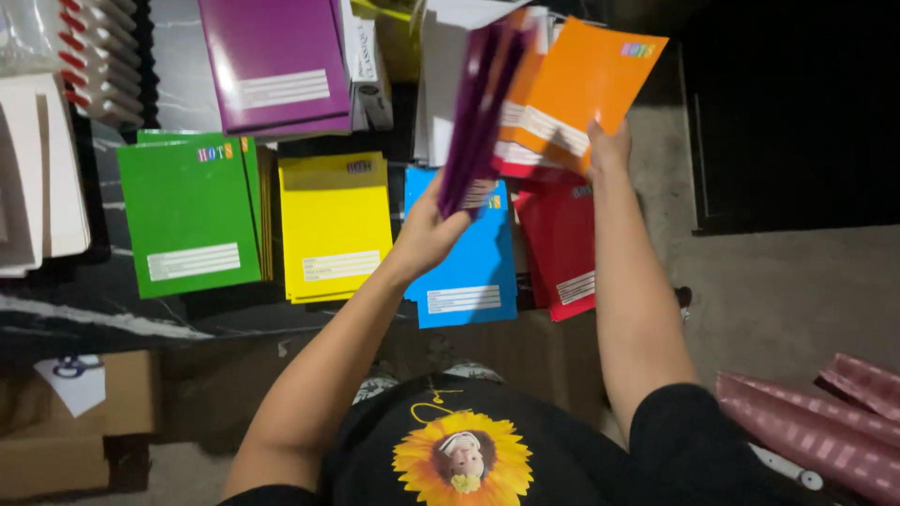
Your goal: Sorting various colored notebooks into organized stacks on a table.
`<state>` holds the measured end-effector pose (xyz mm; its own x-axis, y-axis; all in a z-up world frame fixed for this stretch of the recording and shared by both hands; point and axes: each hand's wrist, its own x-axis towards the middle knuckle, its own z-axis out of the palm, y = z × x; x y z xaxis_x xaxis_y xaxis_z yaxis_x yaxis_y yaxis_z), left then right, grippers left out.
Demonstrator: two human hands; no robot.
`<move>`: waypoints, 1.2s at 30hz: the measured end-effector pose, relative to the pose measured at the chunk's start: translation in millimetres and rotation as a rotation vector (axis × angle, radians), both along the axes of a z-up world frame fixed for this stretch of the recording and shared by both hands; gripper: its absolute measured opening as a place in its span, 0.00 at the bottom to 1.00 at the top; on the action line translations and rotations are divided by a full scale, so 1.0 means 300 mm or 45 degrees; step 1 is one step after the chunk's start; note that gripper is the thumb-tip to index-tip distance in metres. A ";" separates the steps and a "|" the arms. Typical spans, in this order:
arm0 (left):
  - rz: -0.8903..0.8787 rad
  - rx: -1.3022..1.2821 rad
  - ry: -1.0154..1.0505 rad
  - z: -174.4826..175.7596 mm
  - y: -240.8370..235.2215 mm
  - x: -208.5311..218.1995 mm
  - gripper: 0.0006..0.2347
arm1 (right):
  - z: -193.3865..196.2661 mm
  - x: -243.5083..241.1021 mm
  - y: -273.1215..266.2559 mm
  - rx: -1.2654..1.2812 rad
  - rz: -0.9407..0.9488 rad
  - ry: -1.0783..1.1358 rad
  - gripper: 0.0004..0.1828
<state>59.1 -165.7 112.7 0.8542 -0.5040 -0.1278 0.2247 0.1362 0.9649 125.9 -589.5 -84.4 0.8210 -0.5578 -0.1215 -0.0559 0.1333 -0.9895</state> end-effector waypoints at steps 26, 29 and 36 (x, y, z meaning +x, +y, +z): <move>-0.057 -0.679 0.688 -0.283 0.241 -0.246 0.23 | 0.348 -0.480 0.721 0.734 0.486 0.165 0.32; -0.064 -0.616 0.724 -0.210 0.329 -0.237 0.22 | 0.317 -0.493 0.802 0.907 0.520 0.194 0.30; 0.076 -0.691 1.053 -0.351 0.505 -0.248 0.25 | 0.352 -0.563 1.014 1.069 0.464 0.232 0.28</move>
